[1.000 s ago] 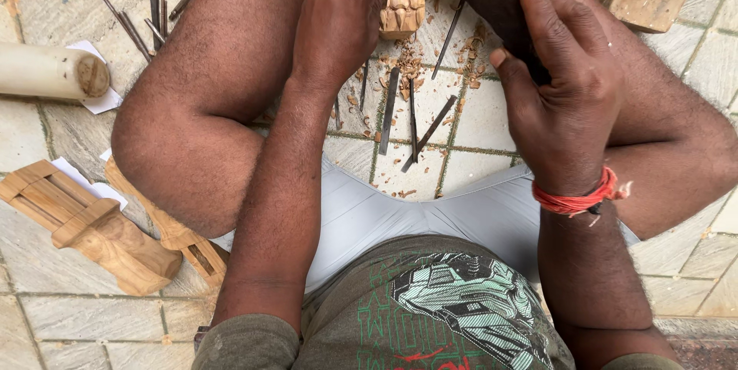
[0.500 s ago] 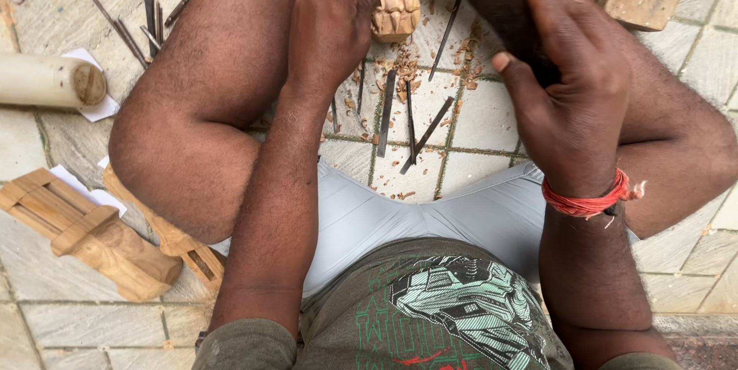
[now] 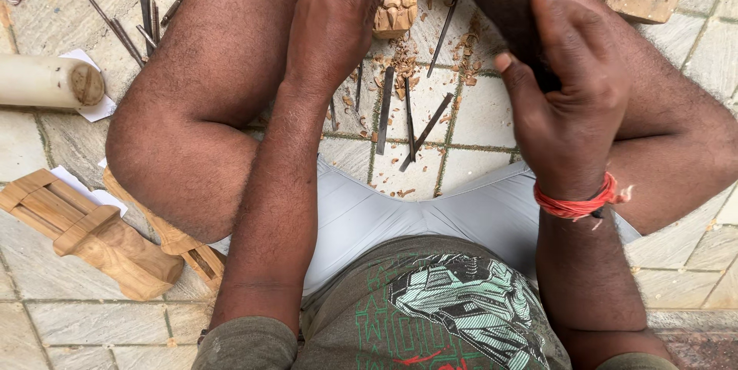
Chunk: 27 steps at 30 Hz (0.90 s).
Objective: The person is carving a wooden object, likely a decorative piece, using a chisel and a wooden mallet. They are seated on the floor, holding the wood between their legs and striking the chisel to shape the material.
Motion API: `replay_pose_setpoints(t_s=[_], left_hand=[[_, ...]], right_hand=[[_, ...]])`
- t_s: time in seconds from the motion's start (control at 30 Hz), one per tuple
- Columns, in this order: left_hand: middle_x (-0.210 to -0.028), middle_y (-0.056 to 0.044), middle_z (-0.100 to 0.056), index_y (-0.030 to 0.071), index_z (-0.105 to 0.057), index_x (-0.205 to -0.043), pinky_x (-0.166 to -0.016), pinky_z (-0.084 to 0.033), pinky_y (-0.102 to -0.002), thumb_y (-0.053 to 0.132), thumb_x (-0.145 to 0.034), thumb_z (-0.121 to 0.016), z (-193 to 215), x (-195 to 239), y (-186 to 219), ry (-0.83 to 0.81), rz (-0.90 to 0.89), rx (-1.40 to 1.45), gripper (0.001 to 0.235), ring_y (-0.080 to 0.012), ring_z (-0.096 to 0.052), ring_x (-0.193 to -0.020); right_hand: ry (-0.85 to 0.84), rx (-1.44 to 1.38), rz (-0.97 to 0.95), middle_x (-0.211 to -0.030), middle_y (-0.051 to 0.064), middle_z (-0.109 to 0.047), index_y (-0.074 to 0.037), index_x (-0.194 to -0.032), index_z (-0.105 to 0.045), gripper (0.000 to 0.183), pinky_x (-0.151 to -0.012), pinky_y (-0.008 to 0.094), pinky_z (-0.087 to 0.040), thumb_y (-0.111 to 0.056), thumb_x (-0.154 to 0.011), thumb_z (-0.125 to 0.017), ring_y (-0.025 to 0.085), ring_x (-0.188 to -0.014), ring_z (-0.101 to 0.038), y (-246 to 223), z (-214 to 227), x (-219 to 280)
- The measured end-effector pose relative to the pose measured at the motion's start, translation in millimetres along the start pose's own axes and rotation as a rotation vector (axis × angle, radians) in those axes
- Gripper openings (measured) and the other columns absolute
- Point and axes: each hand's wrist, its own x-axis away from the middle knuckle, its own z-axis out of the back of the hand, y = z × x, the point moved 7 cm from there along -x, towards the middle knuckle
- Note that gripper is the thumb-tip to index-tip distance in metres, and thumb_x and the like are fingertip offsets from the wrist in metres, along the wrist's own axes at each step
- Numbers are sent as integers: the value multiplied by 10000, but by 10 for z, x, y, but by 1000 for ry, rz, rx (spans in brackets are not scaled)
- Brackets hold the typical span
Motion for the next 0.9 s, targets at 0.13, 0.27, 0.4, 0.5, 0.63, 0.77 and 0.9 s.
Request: replay_pose_setpoints(t_s=[0.13, 0.27, 0.4, 0.5, 0.63, 0.77, 0.9], left_hand=[[-1109, -94, -751, 115, -576, -1319, -756, -671, -381, 87, -1019, -704, 0, -35, 11, -23, 5, -28, 327, -263, -792, -921], [-1068, -131, -757, 72, -584, -1320, -700, -656, -397, 102, -1002, -740, 5, 34, -65, -19, 36, 65, 356, -287, -781, -864], [-1045, -112, -766, 86, -582, -1246, -775, -681, -369, 75, -1046, -721, 93, 37, -206, 68, 74, 123, 244, -253, -803, -914], [-982, -123, -749, 63, -542, -1281, -722, -681, -361, 91, -1048, -721, 129, 150, -346, 134, 134, 133, 295, -254, -801, -881], [-924, -133, -719, 53, -468, -1316, -698, -670, -386, 93, -1046, -727, 97, 207, -369, 160, 111, 152, 377, -273, -786, -849], [-931, -130, -716, 59, -419, -1305, -684, -667, -396, 121, -1055, -720, -1, 173, -371, 118, 143, 161, 397, -285, -784, -851], [-912, -120, -719, 68, -404, -1314, -695, -668, -422, 114, -1063, -701, -40, 189, -370, 106, 165, 159, 392, -304, -783, -832]], right_hand=[[-20, 119, -24, -1302, 131, -706, -90, -1532, -578, 619, -941, 324, -605, 25, -991, -856, 210, -1122, -725, -37, -29, -11], [-26, 115, 20, -1304, 120, -688, -84, -1519, -567, 598, -946, 312, -614, 18, -1001, -847, 215, -1132, -721, -102, -6, -19], [-61, 164, -53, -1247, 177, -707, -26, -1480, -615, 625, -884, 354, -589, 42, -911, -865, 252, -1065, -716, -50, 33, -52], [-38, 71, 22, -1309, 160, -683, -30, -1517, -569, 648, -1033, 314, -591, 72, -943, -852, 239, -1216, -694, -88, 33, -45], [-42, 15, 32, -1310, 157, -678, -34, -1512, -567, 645, -1040, 300, -587, 91, -948, -854, 232, -1223, -691, -75, 10, -25], [-63, -24, 13, -1338, 165, -678, -30, -1518, -572, 623, -1033, 297, -604, 91, -969, -840, 231, -1230, -702, -81, 12, -33], [-57, 63, 99, -1284, 164, -676, -32, -1510, -585, 650, -977, 326, -586, 90, -935, -862, 242, -1160, -696, -189, 31, -84]])
